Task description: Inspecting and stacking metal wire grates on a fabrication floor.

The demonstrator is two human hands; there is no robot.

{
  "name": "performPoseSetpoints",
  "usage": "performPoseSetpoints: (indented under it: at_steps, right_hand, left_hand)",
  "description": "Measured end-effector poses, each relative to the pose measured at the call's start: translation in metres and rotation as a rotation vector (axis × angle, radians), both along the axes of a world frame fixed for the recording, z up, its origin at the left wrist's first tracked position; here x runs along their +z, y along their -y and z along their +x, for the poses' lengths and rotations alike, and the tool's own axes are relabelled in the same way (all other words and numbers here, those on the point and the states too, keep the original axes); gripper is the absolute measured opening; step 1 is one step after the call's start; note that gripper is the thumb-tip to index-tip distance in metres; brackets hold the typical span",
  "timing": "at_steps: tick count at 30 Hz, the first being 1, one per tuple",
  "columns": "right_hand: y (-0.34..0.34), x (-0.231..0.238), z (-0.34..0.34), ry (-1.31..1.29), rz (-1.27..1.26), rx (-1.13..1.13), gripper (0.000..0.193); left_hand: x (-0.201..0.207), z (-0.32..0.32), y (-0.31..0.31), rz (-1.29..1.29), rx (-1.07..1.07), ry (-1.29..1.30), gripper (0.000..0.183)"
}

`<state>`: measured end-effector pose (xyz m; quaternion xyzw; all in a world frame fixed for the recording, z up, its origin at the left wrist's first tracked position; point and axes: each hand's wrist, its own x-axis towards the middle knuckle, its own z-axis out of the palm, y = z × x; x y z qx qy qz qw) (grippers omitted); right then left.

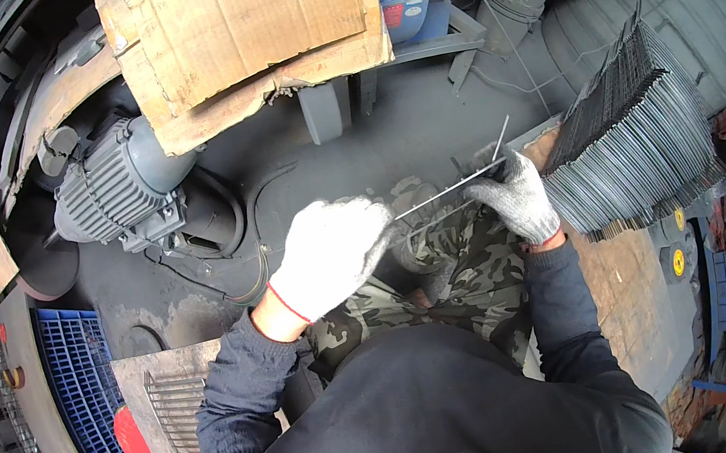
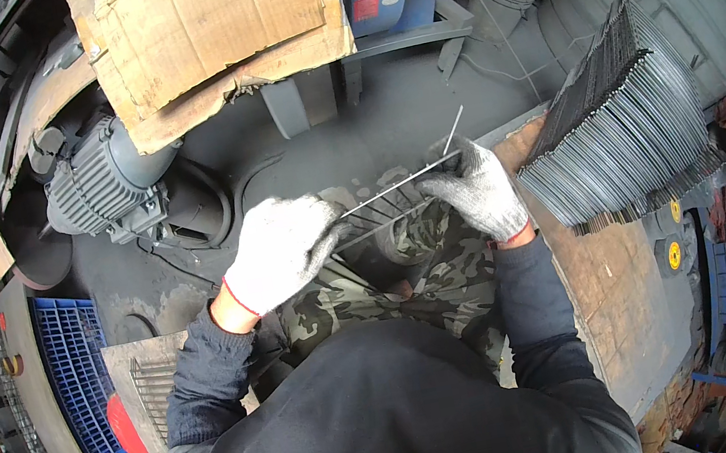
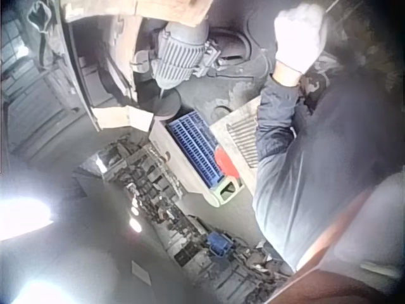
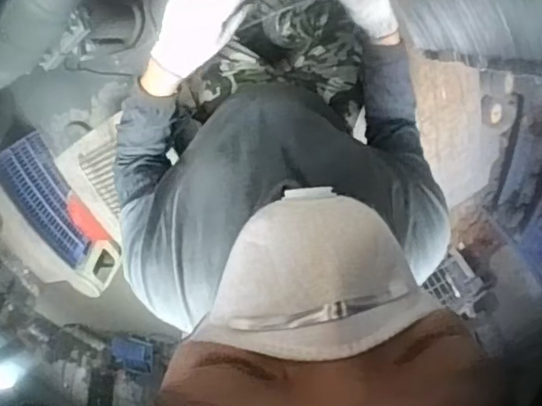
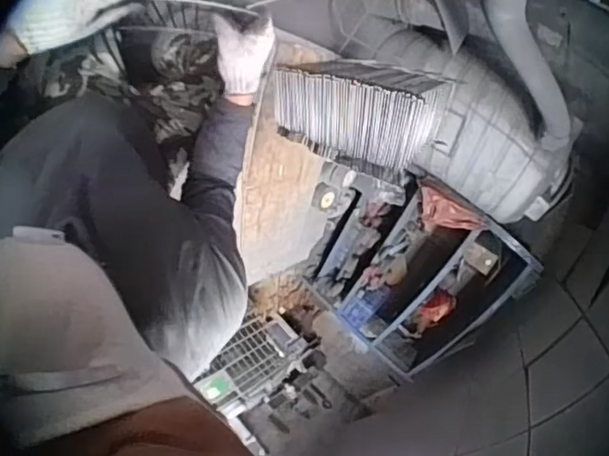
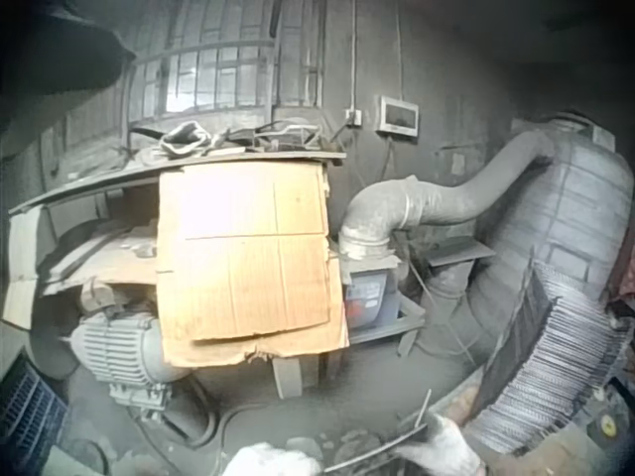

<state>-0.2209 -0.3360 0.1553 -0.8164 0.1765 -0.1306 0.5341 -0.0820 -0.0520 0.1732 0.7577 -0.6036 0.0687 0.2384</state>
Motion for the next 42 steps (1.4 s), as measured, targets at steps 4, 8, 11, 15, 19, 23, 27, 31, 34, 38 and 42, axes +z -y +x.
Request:
performPoseSetpoints:
  at_steps: [4, 8, 11, 15, 19, 23, 27, 31, 34, 38, 42]
  right_hand:
    - [-0.011, -0.035, 0.017, 0.185, 0.163, -0.033, 0.029]
    - [-0.024, -0.052, 0.039, 0.293, 0.511, -0.076, 0.016]
    - [-0.025, -0.071, 0.057, 0.263, 0.580, -0.090, 0.016]
    - [-0.025, -0.074, 0.084, 0.155, 0.591, -0.017, 0.021]
    - [-0.029, -0.069, 0.094, 0.027, 0.627, -0.090, 0.029]
    - [-0.005, -0.116, 0.096, 0.026, 0.542, -0.111, 0.029]
    - [0.001, -0.111, 0.108, 0.086, 0.607, -0.202, 0.027]
    - [0.008, -0.114, 0.127, 0.001, 0.524, -0.206, 0.027]
    - [-0.029, -0.115, 0.152, -0.034, 0.574, -0.177, 0.021]
    - [-0.064, -0.158, 0.179, -0.119, 0.297, -0.049, 0.039]
    - [-0.017, -0.141, 0.152, -0.308, 0.318, 0.034, 0.034]
  left_hand:
    - [0.006, 0.008, -0.003, -0.345, 0.128, 0.133, 0.045]
    - [-0.044, 0.003, -0.009, -0.845, 0.624, -0.111, 0.099]
    - [-0.072, 0.012, -0.016, -0.693, 0.602, -0.945, 0.081]
    - [-0.115, 0.025, -0.014, -0.622, 0.534, -1.254, 0.031]
    - [-0.139, 0.042, -0.008, -0.536, 0.589, -1.242, 0.015]
    - [-0.139, 0.045, 0.020, -0.595, 0.592, -1.481, 0.018]
    - [-0.158, 0.063, 0.036, -0.554, 0.558, -1.411, 0.022]
    - [-0.161, 0.064, 0.036, -0.533, 0.611, -1.500, 0.024]
    - [-0.169, 0.059, 0.006, -0.681, 0.726, -1.497, 0.020]
    - [-0.186, 0.070, -0.049, -0.750, 0.841, -1.637, 0.026]
    - [-0.153, 0.078, -0.024, -0.801, 0.737, -1.840, 0.027]
